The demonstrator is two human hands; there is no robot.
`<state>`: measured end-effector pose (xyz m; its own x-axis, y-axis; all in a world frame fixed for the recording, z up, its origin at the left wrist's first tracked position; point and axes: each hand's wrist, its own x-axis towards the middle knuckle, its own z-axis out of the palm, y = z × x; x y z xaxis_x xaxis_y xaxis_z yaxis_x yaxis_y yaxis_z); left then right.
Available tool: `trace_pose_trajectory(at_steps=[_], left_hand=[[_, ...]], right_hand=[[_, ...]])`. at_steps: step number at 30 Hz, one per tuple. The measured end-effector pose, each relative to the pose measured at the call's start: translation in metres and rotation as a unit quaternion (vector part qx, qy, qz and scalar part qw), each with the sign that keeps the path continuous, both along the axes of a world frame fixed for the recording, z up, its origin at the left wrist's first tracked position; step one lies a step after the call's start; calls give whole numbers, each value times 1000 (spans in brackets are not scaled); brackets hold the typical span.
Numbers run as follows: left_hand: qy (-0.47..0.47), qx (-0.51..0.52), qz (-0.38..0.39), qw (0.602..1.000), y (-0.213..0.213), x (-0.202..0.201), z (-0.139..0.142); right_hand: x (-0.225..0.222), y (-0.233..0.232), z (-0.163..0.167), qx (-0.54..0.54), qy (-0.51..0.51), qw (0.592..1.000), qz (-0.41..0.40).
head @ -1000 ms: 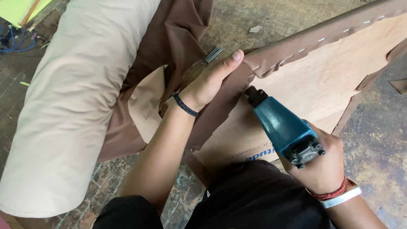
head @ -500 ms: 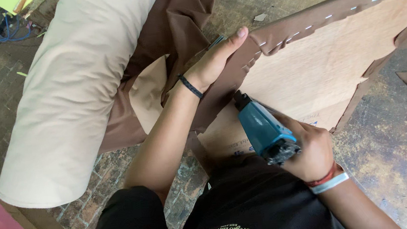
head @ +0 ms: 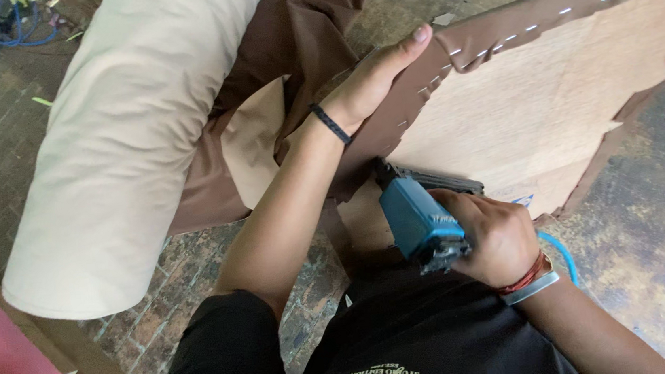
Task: The person staples brown fabric over plywood seat panels using a pneumatic nail gun, pulling the fabric taut and folding it over the panel edges. They rotate and reposition each panel between sides, then carry a covered panel across the workshop and set it down.
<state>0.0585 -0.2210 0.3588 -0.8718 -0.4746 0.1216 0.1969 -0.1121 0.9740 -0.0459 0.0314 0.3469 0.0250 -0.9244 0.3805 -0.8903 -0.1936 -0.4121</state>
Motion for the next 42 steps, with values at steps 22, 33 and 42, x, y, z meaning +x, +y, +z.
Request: trace_pose_trajectory(at_steps=[22, 33, 42], left_hand=[[-221, -384, 167, 881, -18, 14, -21], [-279, -369, 176, 869, 42, -19, 64], [-248, -517, 89, 814, 85, -94, 148]], right_hand=[[-101, 84, -83, 212, -176, 872, -406], [-268, 243, -286, 343, -136, 719, -589], [-277, 265, -237, 60, -363, 732, -574]])
